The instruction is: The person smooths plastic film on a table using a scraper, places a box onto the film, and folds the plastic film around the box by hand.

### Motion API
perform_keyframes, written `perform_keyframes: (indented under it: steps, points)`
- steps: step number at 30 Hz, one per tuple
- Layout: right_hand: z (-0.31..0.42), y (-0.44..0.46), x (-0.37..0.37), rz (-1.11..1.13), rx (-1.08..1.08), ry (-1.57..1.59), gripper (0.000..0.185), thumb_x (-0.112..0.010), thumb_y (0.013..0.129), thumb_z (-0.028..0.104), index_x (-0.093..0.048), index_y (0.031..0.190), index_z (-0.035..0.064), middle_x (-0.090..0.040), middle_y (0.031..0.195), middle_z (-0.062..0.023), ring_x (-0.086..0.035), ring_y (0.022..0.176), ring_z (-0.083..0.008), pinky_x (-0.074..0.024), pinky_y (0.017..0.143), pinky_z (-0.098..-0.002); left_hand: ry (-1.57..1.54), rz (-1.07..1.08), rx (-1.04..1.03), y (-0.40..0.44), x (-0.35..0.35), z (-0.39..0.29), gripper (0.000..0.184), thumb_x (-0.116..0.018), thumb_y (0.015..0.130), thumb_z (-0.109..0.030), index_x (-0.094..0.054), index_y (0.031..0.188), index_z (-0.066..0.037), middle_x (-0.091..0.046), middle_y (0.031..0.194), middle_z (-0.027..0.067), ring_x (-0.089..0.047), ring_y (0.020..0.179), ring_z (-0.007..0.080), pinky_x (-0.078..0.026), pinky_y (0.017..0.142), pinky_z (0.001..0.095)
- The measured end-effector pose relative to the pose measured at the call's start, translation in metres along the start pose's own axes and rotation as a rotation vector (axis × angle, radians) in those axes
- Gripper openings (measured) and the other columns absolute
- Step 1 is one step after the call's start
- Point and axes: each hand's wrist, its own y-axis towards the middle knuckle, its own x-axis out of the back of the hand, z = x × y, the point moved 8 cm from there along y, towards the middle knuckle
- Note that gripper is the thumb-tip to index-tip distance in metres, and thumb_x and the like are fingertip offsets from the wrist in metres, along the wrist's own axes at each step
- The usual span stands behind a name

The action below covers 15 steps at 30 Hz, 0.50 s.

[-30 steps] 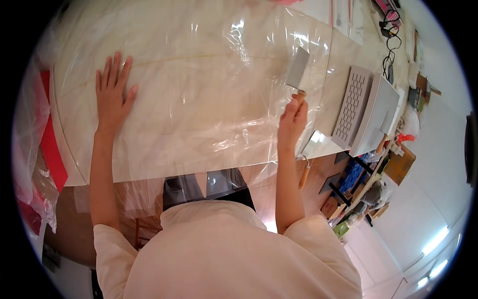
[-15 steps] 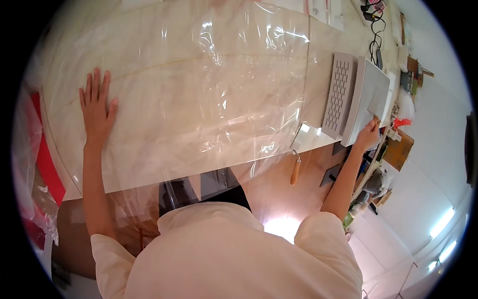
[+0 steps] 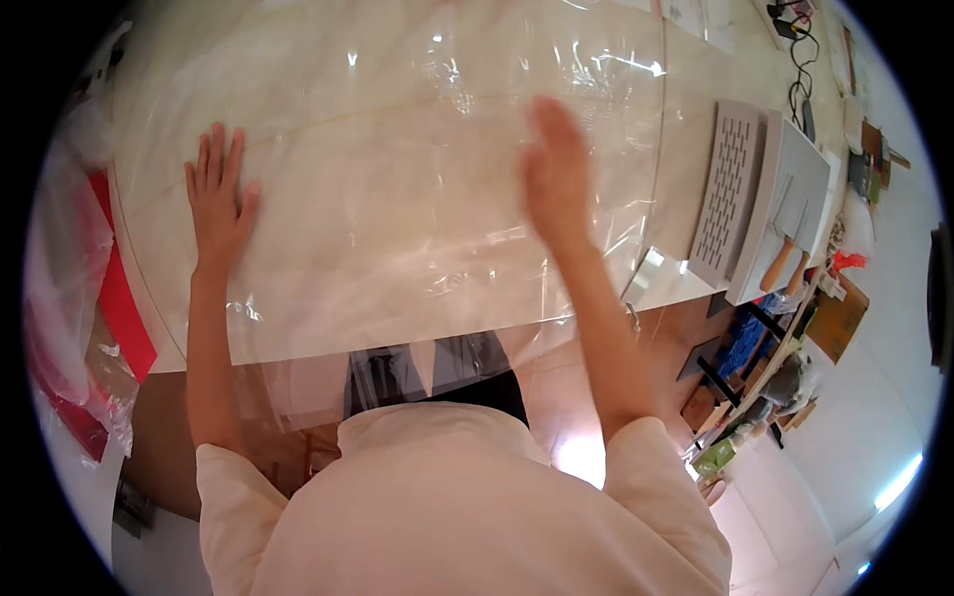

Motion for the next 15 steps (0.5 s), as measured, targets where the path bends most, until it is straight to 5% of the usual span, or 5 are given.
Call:
perform_keyframes:
  steps: [3,15]
  points:
    - [0.058,0.010,-0.058,0.093,0.118,0.126,0.048,-0.057,0.092,0.011,-0.049,0.138,0.0005,-0.049,0.144,-0.0168,-0.044,0.133,-0.0374,-0.0374,0.109,-0.0486,-0.010,0.011,0.012,0.000,0.002,0.000,0.063,-0.049,0.095,-0.034,-0.035,0.155,-0.019,-0.023,0.164,0.0075,-0.017,0.151,0.0307,-0.008,0.121,0.0537]
    - [0.046,0.005,-0.080,0.070,-0.053,0.084,0.048,-0.054,0.096,0.021,-0.048,0.141,0.0033,-0.041,0.149,-0.0166,-0.040,0.133,-0.0367,-0.0356,0.107,-0.0489,-0.038,-0.012,0.036,-0.002,0.007,0.006,0.063,-0.050,0.097,-0.038,-0.035,0.154,-0.016,-0.026,0.163,0.0072,-0.020,0.150,0.0308,-0.010,0.121,0.0528]
